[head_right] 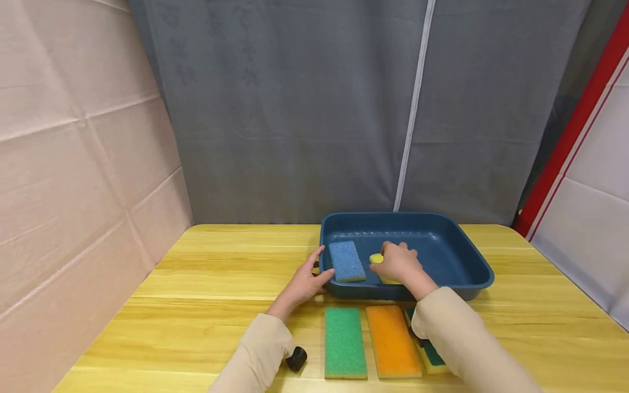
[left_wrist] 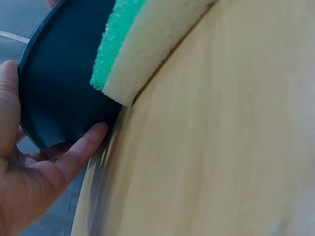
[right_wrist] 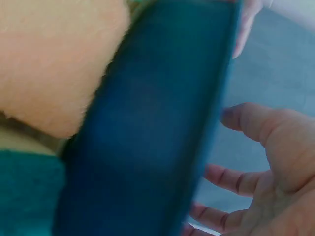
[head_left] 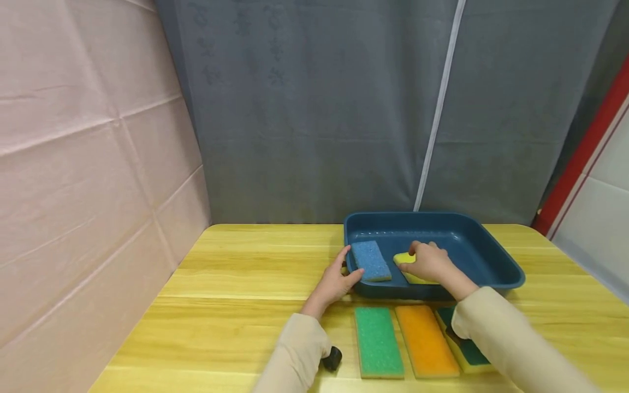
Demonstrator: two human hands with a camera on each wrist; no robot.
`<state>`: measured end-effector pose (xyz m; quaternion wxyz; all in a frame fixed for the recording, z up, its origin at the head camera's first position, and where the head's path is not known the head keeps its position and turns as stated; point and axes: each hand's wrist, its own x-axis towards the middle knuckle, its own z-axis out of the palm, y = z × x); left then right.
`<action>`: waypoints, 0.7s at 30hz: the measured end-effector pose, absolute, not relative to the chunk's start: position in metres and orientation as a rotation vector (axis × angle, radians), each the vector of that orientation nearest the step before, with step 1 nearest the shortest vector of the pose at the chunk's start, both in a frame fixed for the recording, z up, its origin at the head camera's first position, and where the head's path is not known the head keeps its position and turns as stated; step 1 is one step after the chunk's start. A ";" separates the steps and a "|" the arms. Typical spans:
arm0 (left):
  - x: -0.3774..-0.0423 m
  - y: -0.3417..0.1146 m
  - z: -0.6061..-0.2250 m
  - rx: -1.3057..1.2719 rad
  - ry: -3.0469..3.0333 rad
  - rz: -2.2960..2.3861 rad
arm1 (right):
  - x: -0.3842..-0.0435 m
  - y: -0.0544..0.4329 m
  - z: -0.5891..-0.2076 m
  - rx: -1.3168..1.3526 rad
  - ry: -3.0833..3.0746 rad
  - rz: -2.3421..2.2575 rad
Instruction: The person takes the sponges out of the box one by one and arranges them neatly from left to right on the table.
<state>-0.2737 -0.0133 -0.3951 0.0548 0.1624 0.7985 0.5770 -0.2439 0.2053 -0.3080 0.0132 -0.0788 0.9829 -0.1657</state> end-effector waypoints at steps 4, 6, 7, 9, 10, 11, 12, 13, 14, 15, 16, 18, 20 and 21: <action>-0.273 -0.013 -0.394 0.478 2.405 1.751 | -0.250 0.212 -0.318 -0.182 3.049 -0.496; -0.272 -0.012 -0.394 0.479 2.401 1.751 | -0.253 0.215 -0.323 -0.146 3.041 -0.482; -0.272 -0.012 -0.394 0.479 2.400 1.753 | -0.254 0.217 -0.325 -0.130 3.036 -0.476; -0.272 -0.012 -0.394 0.480 2.402 1.752 | -0.257 0.220 -0.329 -0.100 3.025 -0.471; -0.272 -0.011 -0.394 0.483 2.404 1.751 | -0.258 0.221 -0.330 -0.086 3.021 -0.471; -0.273 -0.011 -0.395 0.492 2.410 1.749 | -0.259 0.222 -0.332 -0.072 3.017 -0.474; -0.273 -0.011 -0.395 0.489 2.414 1.742 | -0.260 0.224 -0.333 -0.061 3.013 -0.477; -0.273 -0.011 -0.395 0.493 2.419 1.739 | -0.261 0.225 -0.334 -0.053 3.011 -0.480; -0.273 -0.011 -0.395 0.493 2.423 1.731 | -0.262 0.226 -0.335 -0.048 3.008 -0.485; -0.273 -0.011 -0.395 0.497 2.429 1.729 | -0.262 0.226 -0.336 -0.046 3.005 -0.490; -0.273 -0.011 -0.395 0.503 2.434 1.727 | -0.263 0.227 -0.337 -0.046 3.000 -0.496; -0.272 -0.011 -0.394 0.498 2.433 1.724 | -0.264 0.227 -0.338 -0.042 2.988 -0.508; -0.272 -0.012 -0.394 0.497 2.430 1.729 | -0.264 0.227 -0.338 -0.041 2.979 -0.519; -0.272 -0.012 -0.394 0.498 2.429 1.732 | -0.264 0.227 -0.338 -0.040 2.976 -0.523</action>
